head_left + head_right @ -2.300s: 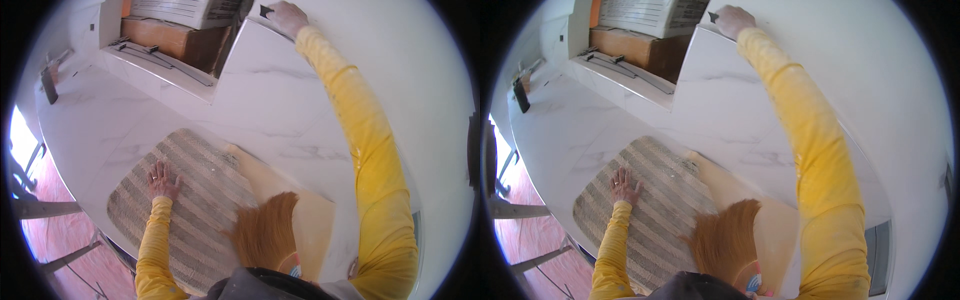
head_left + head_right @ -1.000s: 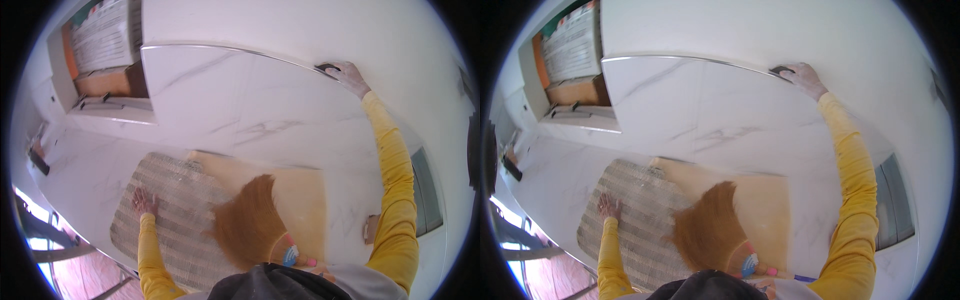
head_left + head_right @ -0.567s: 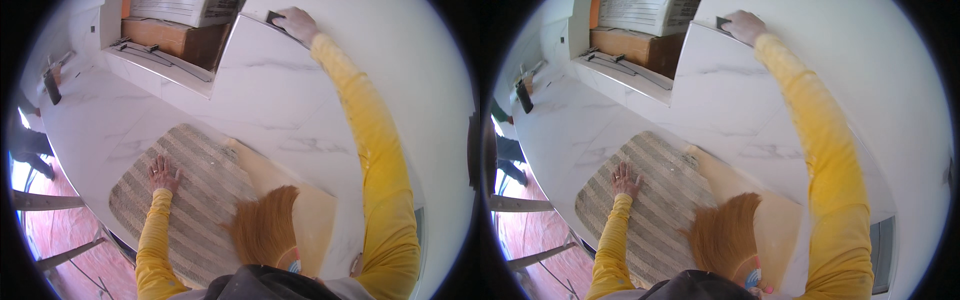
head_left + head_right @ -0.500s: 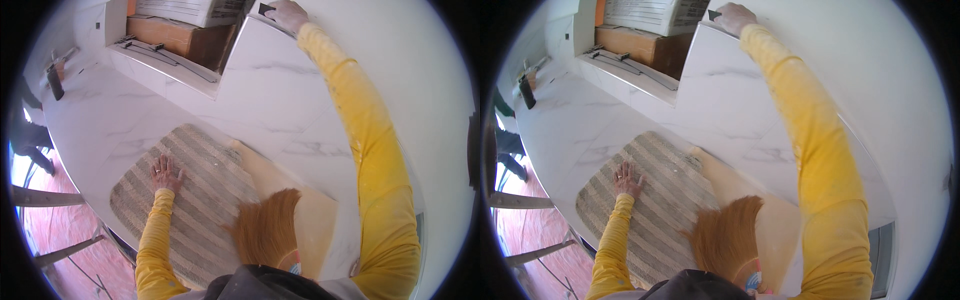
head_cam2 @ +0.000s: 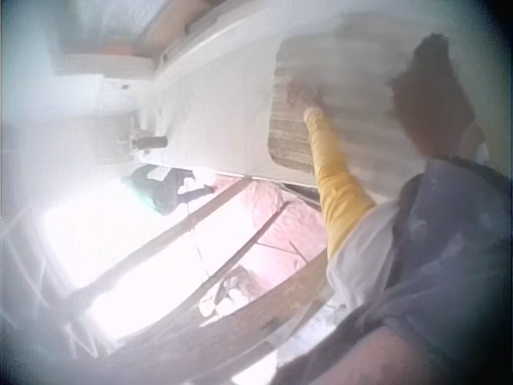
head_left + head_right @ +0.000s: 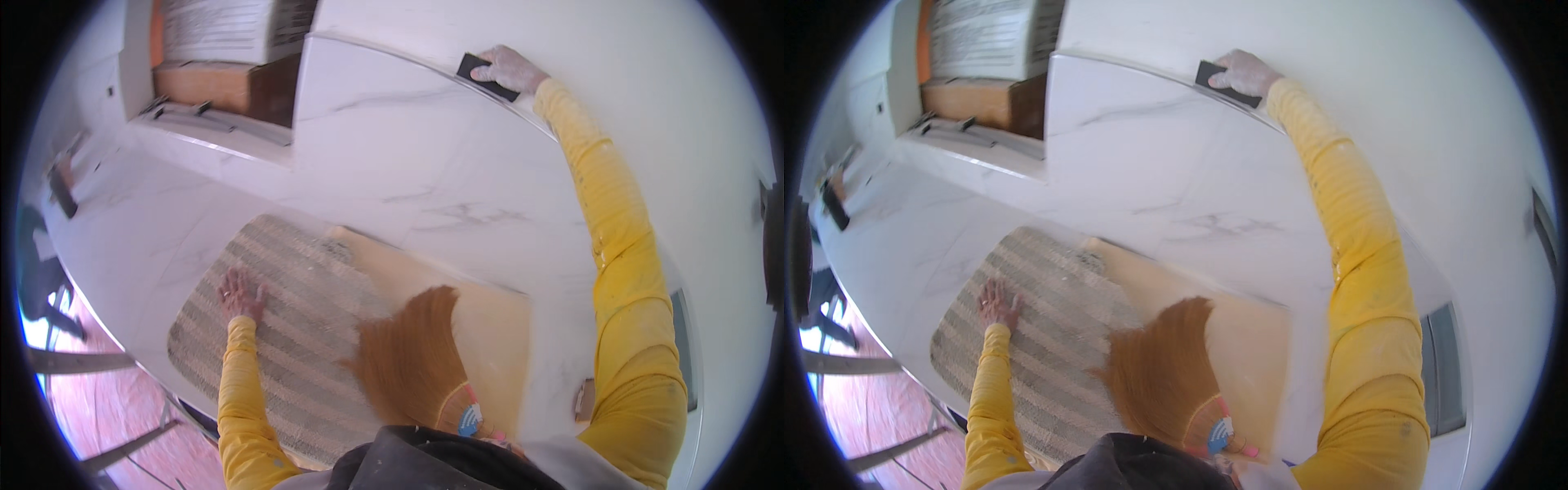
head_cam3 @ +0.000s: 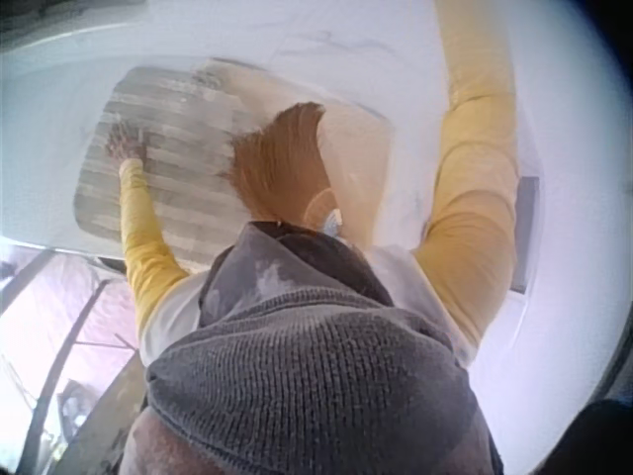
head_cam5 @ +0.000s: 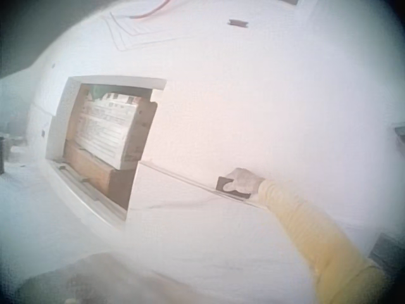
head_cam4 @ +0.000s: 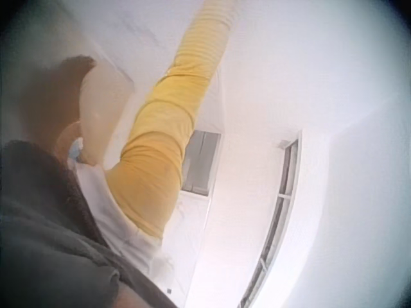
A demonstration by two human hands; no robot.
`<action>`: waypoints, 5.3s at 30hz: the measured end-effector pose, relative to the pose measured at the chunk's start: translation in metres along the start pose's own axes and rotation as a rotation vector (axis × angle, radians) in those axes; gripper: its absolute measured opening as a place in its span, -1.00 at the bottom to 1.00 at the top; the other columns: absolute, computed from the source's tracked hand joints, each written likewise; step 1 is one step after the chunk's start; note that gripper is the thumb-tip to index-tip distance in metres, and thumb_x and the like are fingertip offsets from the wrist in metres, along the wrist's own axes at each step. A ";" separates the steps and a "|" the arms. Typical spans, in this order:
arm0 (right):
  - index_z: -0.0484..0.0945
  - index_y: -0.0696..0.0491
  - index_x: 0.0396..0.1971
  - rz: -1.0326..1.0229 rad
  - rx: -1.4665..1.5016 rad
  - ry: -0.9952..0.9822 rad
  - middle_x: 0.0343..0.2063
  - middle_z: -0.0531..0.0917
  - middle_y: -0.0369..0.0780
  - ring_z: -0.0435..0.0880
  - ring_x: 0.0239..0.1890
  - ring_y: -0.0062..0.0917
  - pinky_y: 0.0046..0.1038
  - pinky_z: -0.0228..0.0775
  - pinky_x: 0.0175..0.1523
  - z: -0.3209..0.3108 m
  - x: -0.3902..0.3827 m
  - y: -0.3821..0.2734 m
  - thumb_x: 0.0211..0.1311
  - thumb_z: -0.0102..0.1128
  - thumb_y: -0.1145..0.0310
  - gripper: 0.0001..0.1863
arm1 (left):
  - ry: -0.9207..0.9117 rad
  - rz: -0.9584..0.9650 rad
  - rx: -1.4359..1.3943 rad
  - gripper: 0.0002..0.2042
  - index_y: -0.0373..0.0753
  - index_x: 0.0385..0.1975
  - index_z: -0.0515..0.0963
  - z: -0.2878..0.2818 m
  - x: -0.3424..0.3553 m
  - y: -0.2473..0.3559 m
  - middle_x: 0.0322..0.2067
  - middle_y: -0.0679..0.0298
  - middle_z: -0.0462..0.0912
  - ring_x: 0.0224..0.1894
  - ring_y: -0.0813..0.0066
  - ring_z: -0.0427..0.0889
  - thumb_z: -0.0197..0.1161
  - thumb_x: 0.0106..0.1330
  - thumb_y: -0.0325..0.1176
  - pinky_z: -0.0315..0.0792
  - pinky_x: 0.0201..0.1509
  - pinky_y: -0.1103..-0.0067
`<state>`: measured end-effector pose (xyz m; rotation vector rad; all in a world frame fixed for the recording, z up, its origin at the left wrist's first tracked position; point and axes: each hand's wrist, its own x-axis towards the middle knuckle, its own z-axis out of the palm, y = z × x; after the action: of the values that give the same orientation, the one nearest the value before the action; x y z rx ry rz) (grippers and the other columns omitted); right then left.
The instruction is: The person wipes a white marble-like countertop and adjacent wall using a black sponge. They move the sponge along the surface and edges, occasionally adjusting their position and handling nearby items such as a broom and a small box.
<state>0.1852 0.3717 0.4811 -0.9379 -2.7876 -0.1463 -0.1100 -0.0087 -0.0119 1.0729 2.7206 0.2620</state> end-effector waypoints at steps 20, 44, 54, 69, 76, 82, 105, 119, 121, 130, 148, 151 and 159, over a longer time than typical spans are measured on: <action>0.71 -0.09 -0.06 0.430 -0.249 0.354 -0.16 0.73 -0.13 0.66 -0.07 -0.23 -0.26 0.44 0.10 -0.015 -0.375 0.288 0.28 0.15 -0.13 -0.53 | -0.070 -0.318 0.211 -0.27 -0.01 0.55 -0.14 0.010 -0.053 0.042 0.57 0.33 -0.30 0.59 0.24 -0.24 -0.27 0.50 0.24 -0.30 0.60 0.16; 0.68 -0.19 -0.06 0.440 -0.409 0.481 -0.20 0.74 -0.31 0.69 -0.12 -0.32 -0.25 0.51 0.00 -0.014 -0.452 0.338 0.34 0.11 -0.04 -0.65 | -0.002 -0.278 0.227 -0.30 0.07 0.55 -0.08 0.028 -0.041 0.041 0.57 0.36 -0.20 0.59 0.32 -0.19 -0.27 0.49 0.25 -0.24 0.60 0.20; 0.68 -0.18 -0.07 0.399 -0.366 0.414 -0.18 0.73 -0.27 0.69 -0.12 -0.30 -0.26 0.52 -0.06 0.011 -0.322 0.245 0.37 0.07 -0.03 -0.65 | -0.032 -0.324 0.221 -0.27 0.00 0.55 -0.14 0.018 -0.044 0.026 0.57 0.27 -0.26 0.59 0.25 -0.24 -0.32 0.50 0.25 -0.27 0.60 0.18; 0.70 -0.06 -0.13 0.045 -0.254 0.371 -0.18 0.73 -0.13 0.68 -0.05 -0.17 -0.16 0.49 0.05 0.053 0.053 -0.109 0.31 0.11 0.05 -0.66 | -0.031 -0.241 0.004 -0.25 -0.08 0.54 -0.08 0.001 -0.048 0.007 0.57 0.21 -0.25 0.59 0.08 -0.30 -0.22 0.47 0.22 -0.42 0.59 0.12; 0.74 0.05 -0.23 -0.174 -0.409 0.353 -0.20 0.73 -0.02 0.71 -0.09 -0.15 -0.18 0.54 0.06 0.066 0.225 -0.208 0.09 0.21 0.03 -0.58 | -0.025 -0.237 -0.079 -0.24 -0.08 0.54 -0.08 0.001 -0.047 -0.006 0.57 0.20 -0.28 0.59 0.09 -0.36 -0.20 0.46 0.21 -0.47 0.59 0.12; 0.71 0.10 -0.15 -0.338 -0.616 0.179 0.06 0.65 -0.05 0.63 0.08 -0.20 -0.26 0.47 0.16 0.064 0.303 -0.151 0.04 0.27 -0.06 -0.46 | -0.053 -0.181 -0.104 -0.23 -0.05 0.55 -0.11 0.008 -0.047 0.003 0.57 0.23 -0.30 0.59 0.11 -0.37 -0.20 0.46 0.23 -0.47 0.59 0.13; 0.65 0.04 0.02 0.341 -0.261 0.095 -0.07 0.69 -0.07 0.62 0.07 -0.17 -0.25 0.40 0.21 -0.027 -0.204 0.155 0.15 0.29 0.07 -0.51 | 0.025 -0.337 0.195 -0.30 0.04 0.54 -0.05 0.016 -0.046 0.014 0.57 0.31 -0.21 0.59 0.29 -0.18 -0.17 0.48 0.20 -0.24 0.59 0.18; 0.72 -0.16 -0.09 0.471 -0.351 0.317 -0.25 0.75 -0.20 0.68 -0.15 -0.24 -0.25 0.48 -0.02 -0.006 -0.364 0.282 0.28 0.15 -0.09 -0.60 | 0.024 -0.312 0.165 -0.28 -0.01 0.54 -0.06 0.011 -0.051 0.033 0.57 0.32 -0.19 0.59 0.27 -0.18 -0.16 0.48 0.20 -0.26 0.60 0.22; 0.73 -0.19 -0.10 0.409 -0.379 0.369 -0.26 0.74 -0.22 0.69 -0.17 -0.26 -0.22 0.50 -0.06 0.010 -0.306 0.225 0.28 0.13 -0.12 -0.60 | 0.010 -0.327 0.159 -0.27 -0.03 0.54 -0.07 0.003 -0.054 0.029 0.57 0.30 -0.20 0.59 0.26 -0.20 -0.18 0.48 0.20 -0.28 0.60 0.23; 0.68 -0.12 -0.08 0.173 -0.447 0.341 -0.17 0.73 -0.25 0.67 -0.06 -0.29 -0.20 0.50 0.01 0.049 -0.062 -0.024 0.38 0.05 0.01 -0.64 | -0.031 -0.289 0.081 -0.26 -0.05 0.54 -0.09 0.002 -0.051 0.015 0.57 0.25 -0.28 0.59 0.16 -0.29 -0.23 0.48 0.22 -0.41 0.60 0.16; 0.73 0.05 -0.21 -0.185 -0.360 0.249 -0.14 0.71 0.03 0.69 -0.03 -0.12 -0.16 0.52 0.07 0.073 0.237 -0.204 0.09 0.13 0.18 -0.64 | -0.032 -0.251 -0.092 -0.23 -0.05 0.54 -0.06 0.003 -0.044 -0.004 0.57 0.23 -0.28 0.59 0.11 -0.35 -0.14 0.43 0.22 -0.46 0.59 0.10; 0.73 0.02 -0.19 -0.210 -0.466 0.164 -0.14 0.71 0.04 0.69 -0.03 -0.11 -0.16 0.52 0.07 0.077 0.248 -0.184 0.08 0.13 0.16 -0.63 | -0.033 -0.222 -0.089 -0.23 -0.05 0.54 -0.07 0.009 -0.042 0.001 0.57 0.22 -0.28 0.59 0.11 -0.34 -0.14 0.44 0.22 -0.46 0.59 0.10; 0.71 0.10 -0.16 -0.277 -0.405 0.040 -0.14 0.71 0.03 0.70 -0.04 -0.12 -0.20 0.51 0.10 0.051 0.184 -0.188 0.12 0.15 0.15 -0.60 | -0.046 -0.241 -0.061 -0.24 -0.03 0.55 -0.10 -0.003 -0.049 0.002 0.57 0.24 -0.29 0.59 0.13 -0.36 -0.17 0.45 0.22 -0.45 0.59 0.11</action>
<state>-0.0804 0.3386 0.4658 -0.6023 -2.8902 -0.7846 -0.0744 -0.0409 -0.0028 0.7166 2.7466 0.2751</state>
